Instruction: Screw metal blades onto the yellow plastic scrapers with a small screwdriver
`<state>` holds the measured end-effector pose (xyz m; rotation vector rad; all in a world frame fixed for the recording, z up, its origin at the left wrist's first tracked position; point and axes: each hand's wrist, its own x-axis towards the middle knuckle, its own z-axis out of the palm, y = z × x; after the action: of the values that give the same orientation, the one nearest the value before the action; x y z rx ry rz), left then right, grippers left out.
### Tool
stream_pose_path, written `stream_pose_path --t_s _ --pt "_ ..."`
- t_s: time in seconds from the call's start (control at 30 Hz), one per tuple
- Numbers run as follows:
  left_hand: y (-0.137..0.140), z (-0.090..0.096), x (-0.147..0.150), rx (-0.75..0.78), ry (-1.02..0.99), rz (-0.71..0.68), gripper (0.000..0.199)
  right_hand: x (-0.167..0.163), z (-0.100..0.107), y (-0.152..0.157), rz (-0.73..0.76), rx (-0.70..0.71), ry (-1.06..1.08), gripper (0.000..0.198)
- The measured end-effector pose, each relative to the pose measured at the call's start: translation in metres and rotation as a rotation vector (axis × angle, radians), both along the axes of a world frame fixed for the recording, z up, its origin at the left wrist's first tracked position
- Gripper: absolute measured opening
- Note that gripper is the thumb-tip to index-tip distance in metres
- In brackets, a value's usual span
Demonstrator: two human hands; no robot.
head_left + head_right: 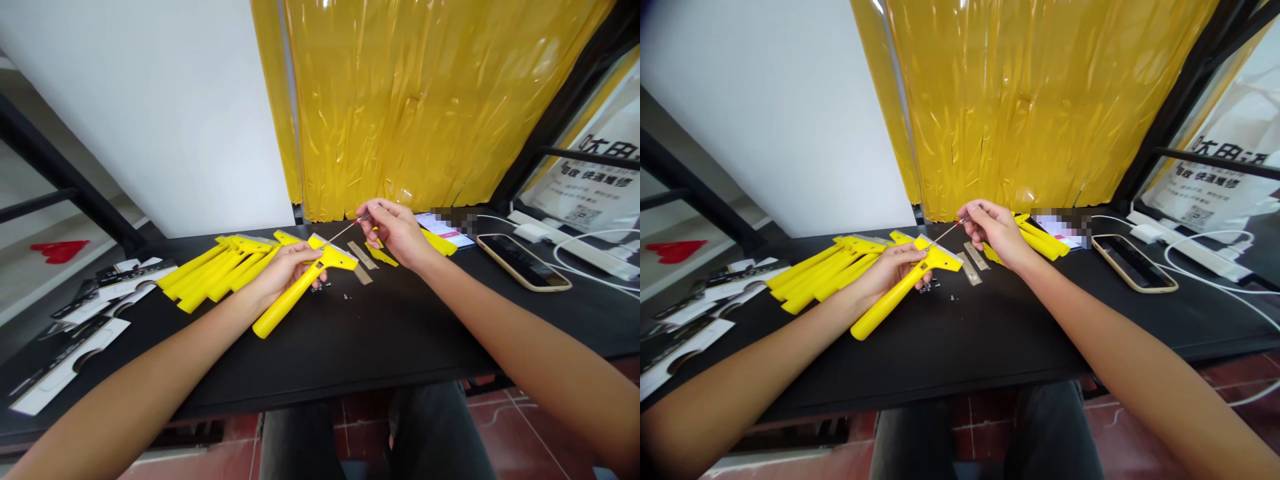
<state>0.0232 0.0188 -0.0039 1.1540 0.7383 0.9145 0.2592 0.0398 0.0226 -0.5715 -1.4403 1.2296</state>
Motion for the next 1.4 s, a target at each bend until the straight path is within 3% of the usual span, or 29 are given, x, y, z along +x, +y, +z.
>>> stream_pose_path --t_s 1.4 --pt "0.0012 -0.0032 -0.0010 0.005 -0.007 -0.018 0.019 -0.0022 -0.0041 0.0009 -0.041 -0.018 -0.053 0.029"
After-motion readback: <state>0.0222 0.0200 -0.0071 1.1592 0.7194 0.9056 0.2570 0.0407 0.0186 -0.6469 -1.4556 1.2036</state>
